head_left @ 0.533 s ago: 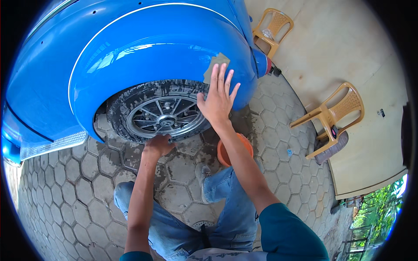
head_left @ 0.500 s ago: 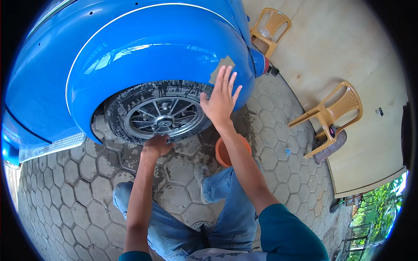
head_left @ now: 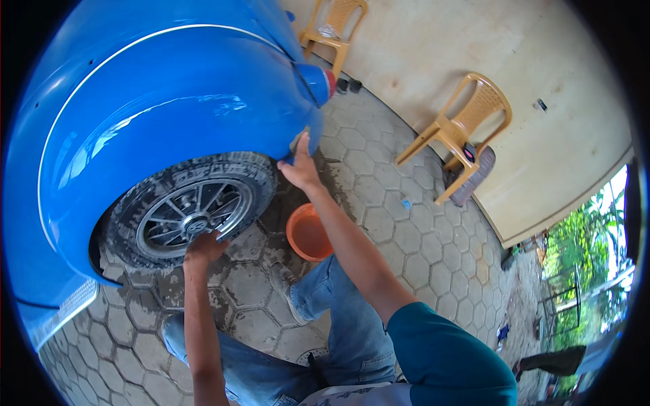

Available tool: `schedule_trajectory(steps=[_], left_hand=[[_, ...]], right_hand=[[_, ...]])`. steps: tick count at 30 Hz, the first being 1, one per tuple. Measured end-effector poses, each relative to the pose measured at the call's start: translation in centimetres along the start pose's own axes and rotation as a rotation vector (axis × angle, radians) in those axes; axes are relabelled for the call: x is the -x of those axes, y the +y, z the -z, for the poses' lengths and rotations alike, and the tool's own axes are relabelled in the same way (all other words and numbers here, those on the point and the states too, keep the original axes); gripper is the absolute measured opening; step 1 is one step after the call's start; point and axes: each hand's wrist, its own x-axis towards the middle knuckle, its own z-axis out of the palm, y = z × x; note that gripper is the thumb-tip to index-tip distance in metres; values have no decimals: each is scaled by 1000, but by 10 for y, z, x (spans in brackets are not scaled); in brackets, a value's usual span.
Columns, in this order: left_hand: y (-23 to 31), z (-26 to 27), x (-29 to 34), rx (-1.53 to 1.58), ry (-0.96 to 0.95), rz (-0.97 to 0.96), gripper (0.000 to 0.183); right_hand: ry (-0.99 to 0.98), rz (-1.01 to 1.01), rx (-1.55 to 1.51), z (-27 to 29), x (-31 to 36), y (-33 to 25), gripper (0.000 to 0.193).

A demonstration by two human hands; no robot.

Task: The person sands the fender of a car using sandpaper, periodically dipping the sandpaper into a bucket of water and rubbing the car surface.

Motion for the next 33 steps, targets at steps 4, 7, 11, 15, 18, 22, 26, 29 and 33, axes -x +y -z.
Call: schedule_trajectory(steps=[4, 7, 11, 15, 18, 22, 26, 29, 33], left_hand=[[-13, -3, -2, 9, -1, -71, 55], [-7, 0, -4, 14, -11, -76, 54], [0, 6, 4, 11, -30, -93, 54], [-2, 16, 27, 8, -50, 4, 54], [-16, 17, 40, -14, -32, 51, 55], [-37, 16, 55, 0, 5, 96, 56], [-35, 18, 65, -36, 28, 144, 57], [-34, 15, 70, -42, 12, 150, 57], [-38, 16, 79, -30, 1, 144, 59]], right_hand=[[65, -118, -85, -30, -8, 1, 107], [109, -239, -85, -48, -7, 7, 109], [112, -380, -156, -62, 1, 10, 99], [133, -460, -156, -63, 3, -9, 86], [233, -507, -161, -65, 3, -20, 69], [361, -507, -146, -72, 2, -37, 55], [462, -508, -142, -65, 3, -49, 42], [478, -505, -155, -59, 4, -56, 36], [568, -522, -260, -49, 8, -82, 26]])
